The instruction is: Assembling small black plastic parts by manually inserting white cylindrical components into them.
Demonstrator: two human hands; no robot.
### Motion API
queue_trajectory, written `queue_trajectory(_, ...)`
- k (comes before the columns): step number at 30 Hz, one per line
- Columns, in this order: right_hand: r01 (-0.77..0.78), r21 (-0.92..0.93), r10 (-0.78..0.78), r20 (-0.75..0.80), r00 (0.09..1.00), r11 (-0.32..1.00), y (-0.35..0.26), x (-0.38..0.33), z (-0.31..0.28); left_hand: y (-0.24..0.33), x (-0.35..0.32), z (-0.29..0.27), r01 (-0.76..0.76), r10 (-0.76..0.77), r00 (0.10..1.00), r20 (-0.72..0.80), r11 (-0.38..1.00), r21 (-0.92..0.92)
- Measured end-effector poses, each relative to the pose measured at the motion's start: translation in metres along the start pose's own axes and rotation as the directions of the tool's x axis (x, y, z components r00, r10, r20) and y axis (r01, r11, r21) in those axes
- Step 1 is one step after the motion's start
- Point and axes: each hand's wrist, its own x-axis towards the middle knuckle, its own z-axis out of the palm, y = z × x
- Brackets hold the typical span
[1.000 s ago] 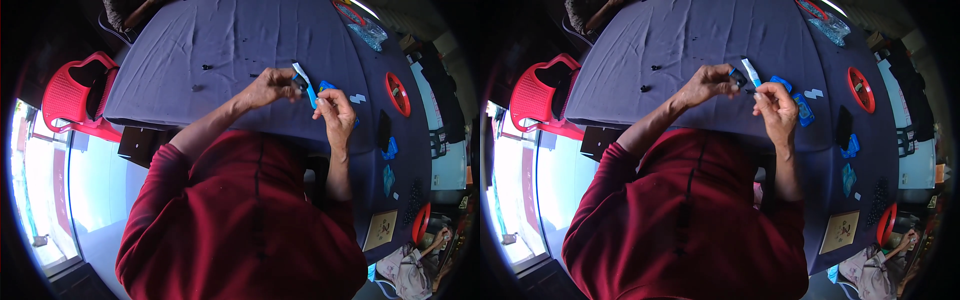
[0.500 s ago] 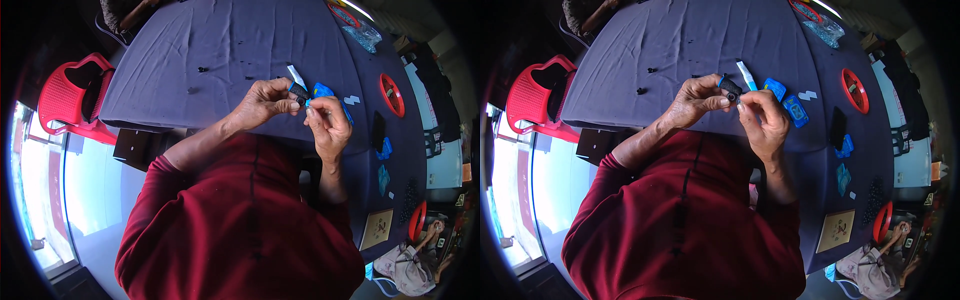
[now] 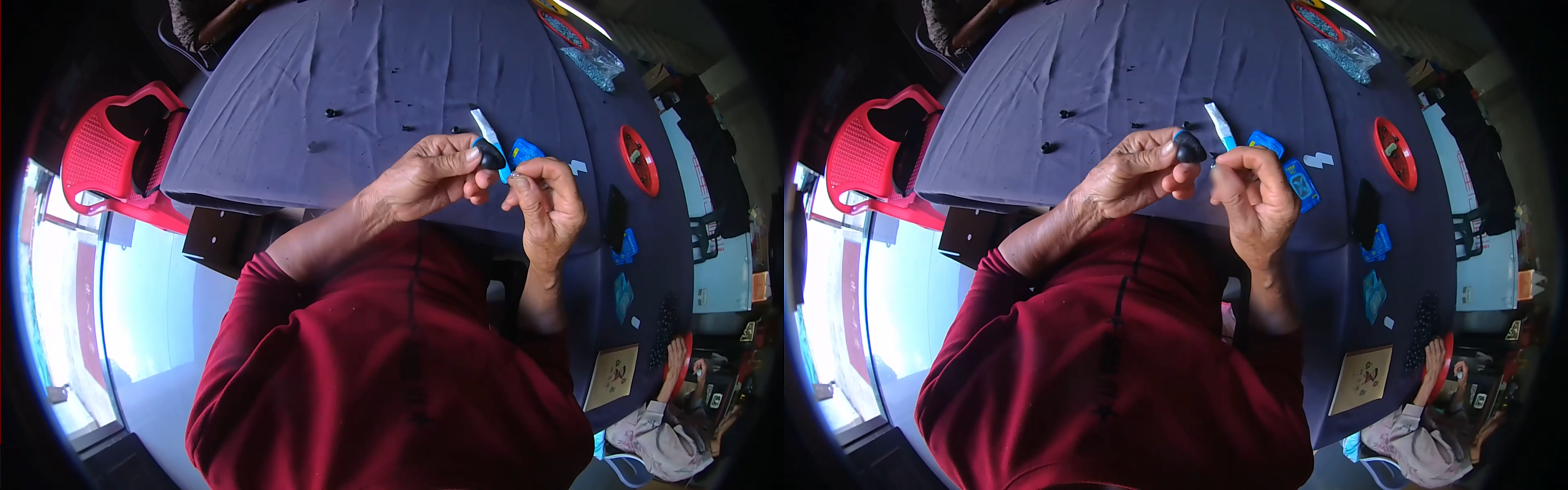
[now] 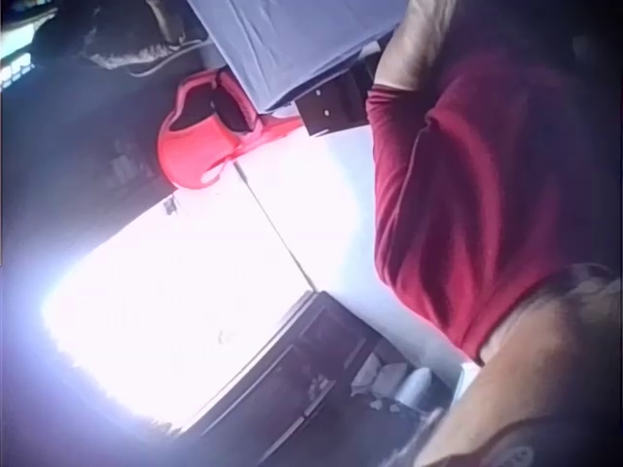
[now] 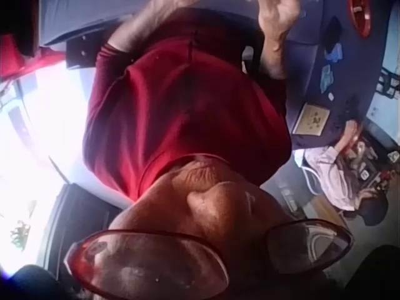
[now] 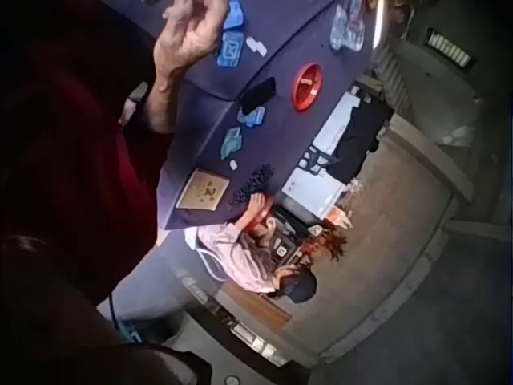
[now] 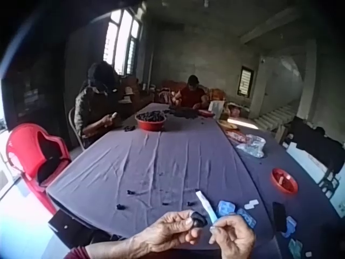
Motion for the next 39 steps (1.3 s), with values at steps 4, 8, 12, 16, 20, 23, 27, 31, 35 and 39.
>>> queue_trajectory(4,-0.031,-0.01,0.03,-0.01,0.999,0.999,-0.001,0.002,-0.002,-0.002,-0.002,-0.001,0.046,-0.041,0.998,0.044,0.993,-0.11)
queue_trajectory(8,-0.024,0.001,0.024,0.008,1.0,1.0,-0.005,0.006,0.0,-0.002,-0.001,0.001,0.048,-0.043,0.998,0.047,0.991,-0.125)
queue_trajectory(12,-0.038,0.012,0.038,0.008,0.999,0.999,-0.006,0.007,0.002,-0.002,-0.002,-0.001,0.019,-0.02,1.0,-0.019,0.999,-0.027)
queue_trajectory(16,0.02,0.026,-0.02,0.014,1.0,0.999,-0.005,0.007,0.001,-0.001,-0.002,0.0,-0.049,0.051,0.999,-0.013,0.993,0.104)
queue_trajectory(20,0.044,0.013,-0.044,0.03,0.999,0.999,-0.006,0.005,0.002,0.0,-0.004,0.003,-0.101,0.105,0.994,-0.026,0.987,0.121)
queue_trajectory(23,0.085,-0.023,-0.084,0.041,0.996,0.996,-0.004,0.006,0.003,0.0,-0.003,0.001,-0.104,0.114,0.992,-0.057,0.982,0.157)
queue_trajectory(27,0.095,-0.029,-0.094,0.03,0.995,0.995,-0.004,0.005,0.002,0.003,-0.002,0.005,-0.139,0.172,0.982,-0.081,0.941,0.31)
queue_trajectory(31,0.074,0.005,-0.074,0.03,0.997,0.997,-0.007,0.006,0.004,0.002,-0.005,0.0,-0.187,0.226,0.973,-0.053,0.899,0.395)
queue_trajectory(35,0.073,0.009,-0.073,0.05,0.996,0.997,-0.007,0.007,0.003,0.002,-0.005,0.006,-0.238,0.28,0.96,-0.019,0.85,0.469)
queue_trajectory(39,0.076,0.006,-0.076,0.053,0.996,0.997,-0.01,0.009,0.007,0.0,-0.005,0.009,-0.237,0.271,0.963,-0.006,0.851,0.468)
